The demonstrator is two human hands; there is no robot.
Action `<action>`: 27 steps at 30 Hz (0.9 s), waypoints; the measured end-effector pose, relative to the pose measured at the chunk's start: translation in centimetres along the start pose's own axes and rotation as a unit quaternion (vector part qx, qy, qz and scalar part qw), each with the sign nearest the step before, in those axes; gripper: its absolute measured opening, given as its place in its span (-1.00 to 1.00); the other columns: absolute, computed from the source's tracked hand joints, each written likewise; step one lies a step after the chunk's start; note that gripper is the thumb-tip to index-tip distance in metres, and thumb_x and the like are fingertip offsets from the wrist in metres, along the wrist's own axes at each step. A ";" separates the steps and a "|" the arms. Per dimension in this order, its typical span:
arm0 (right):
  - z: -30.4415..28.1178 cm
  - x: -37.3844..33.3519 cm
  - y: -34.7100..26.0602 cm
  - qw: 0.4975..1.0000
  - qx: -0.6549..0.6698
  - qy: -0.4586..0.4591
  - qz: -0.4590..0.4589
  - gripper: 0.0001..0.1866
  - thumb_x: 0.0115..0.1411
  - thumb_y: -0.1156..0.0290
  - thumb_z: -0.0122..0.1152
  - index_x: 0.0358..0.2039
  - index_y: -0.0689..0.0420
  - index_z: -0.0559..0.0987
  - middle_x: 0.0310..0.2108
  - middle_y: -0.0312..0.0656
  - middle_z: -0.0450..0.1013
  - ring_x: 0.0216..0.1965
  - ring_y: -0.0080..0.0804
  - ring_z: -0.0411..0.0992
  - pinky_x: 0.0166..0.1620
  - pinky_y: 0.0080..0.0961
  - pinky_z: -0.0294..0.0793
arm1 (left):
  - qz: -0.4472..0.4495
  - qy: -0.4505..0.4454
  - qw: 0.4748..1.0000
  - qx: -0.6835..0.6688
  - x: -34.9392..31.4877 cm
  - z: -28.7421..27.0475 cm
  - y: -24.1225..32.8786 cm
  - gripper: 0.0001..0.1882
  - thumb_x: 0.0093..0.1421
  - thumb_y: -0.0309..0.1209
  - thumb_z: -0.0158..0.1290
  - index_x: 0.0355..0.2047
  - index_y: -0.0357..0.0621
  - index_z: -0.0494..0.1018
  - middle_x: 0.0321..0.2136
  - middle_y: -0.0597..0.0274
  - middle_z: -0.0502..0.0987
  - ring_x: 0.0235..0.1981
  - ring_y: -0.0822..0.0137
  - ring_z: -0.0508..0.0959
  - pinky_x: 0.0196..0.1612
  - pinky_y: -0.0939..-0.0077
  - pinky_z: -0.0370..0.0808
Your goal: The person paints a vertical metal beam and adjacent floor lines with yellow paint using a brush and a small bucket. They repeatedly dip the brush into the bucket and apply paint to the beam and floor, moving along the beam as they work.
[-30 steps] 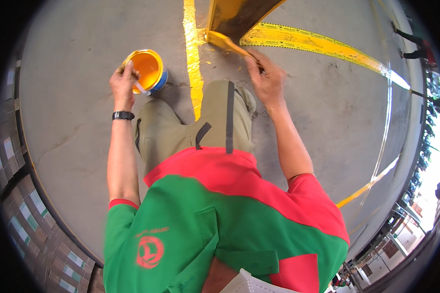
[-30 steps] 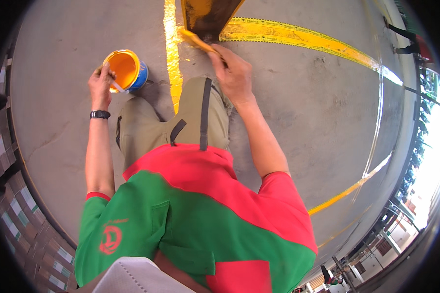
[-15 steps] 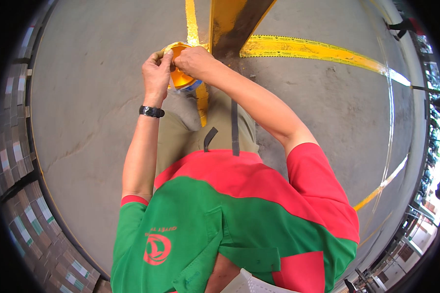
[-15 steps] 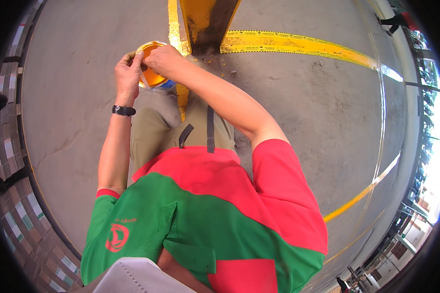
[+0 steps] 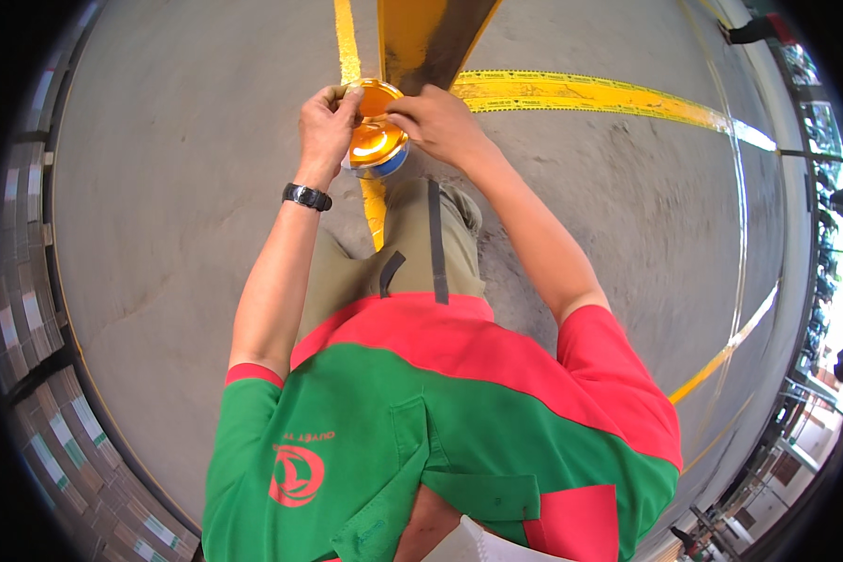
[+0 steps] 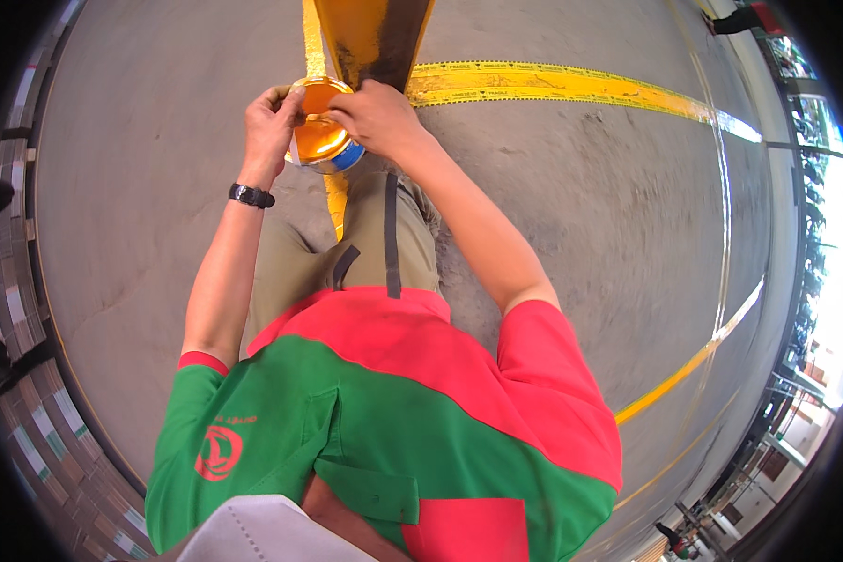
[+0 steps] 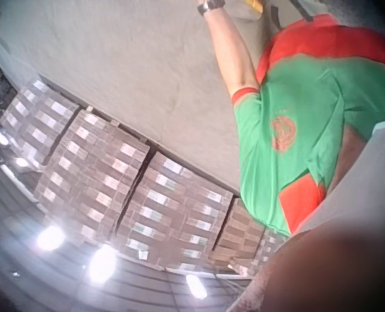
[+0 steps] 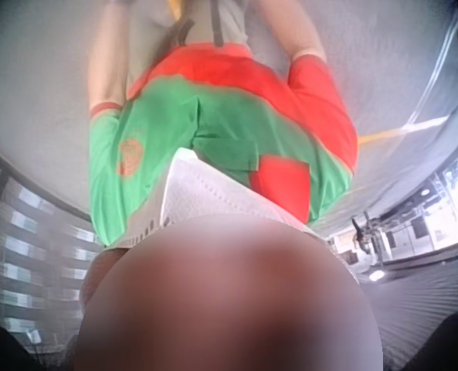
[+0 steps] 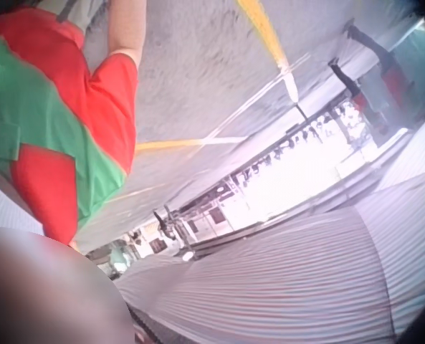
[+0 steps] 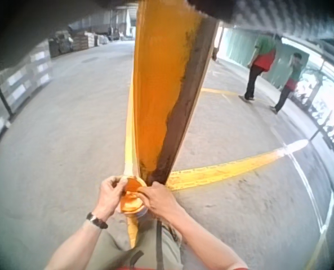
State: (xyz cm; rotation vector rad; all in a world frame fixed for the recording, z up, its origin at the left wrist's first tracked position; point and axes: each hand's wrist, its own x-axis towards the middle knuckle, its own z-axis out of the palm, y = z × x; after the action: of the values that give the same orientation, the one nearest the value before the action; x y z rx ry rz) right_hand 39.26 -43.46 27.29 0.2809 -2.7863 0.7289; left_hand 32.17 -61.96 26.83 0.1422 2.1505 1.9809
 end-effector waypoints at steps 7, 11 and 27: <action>1.4 -6.8 2.4 0.805 0.445 0.143 0.365 -0.70 0.36 0.28 0.18 -0.24 0.31 0.64 -0.52 -0.18 0.58 -0.61 -0.54 0.42 -0.46 -0.55 0.46 | 0.013 -0.003 1.000 0.014 0.3 1.1 1.8 -0.75 0.32 -0.34 0.17 -0.21 -0.36 0.57 -0.50 0.32 0.54 -0.48 0.51 0.49 -0.33 0.58 0.48; 3.4 -7.9 3.2 0.607 0.623 0.190 0.456 -0.71 0.40 0.29 0.14 -0.26 0.30 0.61 -0.51 -0.14 0.57 -0.60 -0.55 0.42 -0.56 -0.66 0.39 | 0.022 -0.001 0.999 0.024 0.4 1.3 2.3 -0.74 0.33 -0.34 0.17 -0.21 -0.37 0.57 -0.50 0.32 0.54 -0.49 0.51 0.49 -0.34 0.59 0.47; -0.4 -8.0 11.5 0.935 0.000 0.335 0.116 -0.77 0.18 0.43 0.40 -0.13 0.11 0.70 -0.35 -0.09 0.62 -0.37 -0.18 0.56 -0.24 -0.34 0.55 | 0.028 0.048 0.998 -0.026 0.9 -2.8 0.8 -0.75 0.33 -0.35 0.17 -0.19 -0.37 0.56 -0.49 0.31 0.55 -0.47 0.50 0.51 -0.32 0.58 0.47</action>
State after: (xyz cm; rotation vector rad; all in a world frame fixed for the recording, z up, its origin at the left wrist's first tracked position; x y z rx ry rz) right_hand 44.14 -32.43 20.14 -0.2639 -2.1764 0.7062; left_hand 30.58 -64.44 27.72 0.1019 2.1734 2.1127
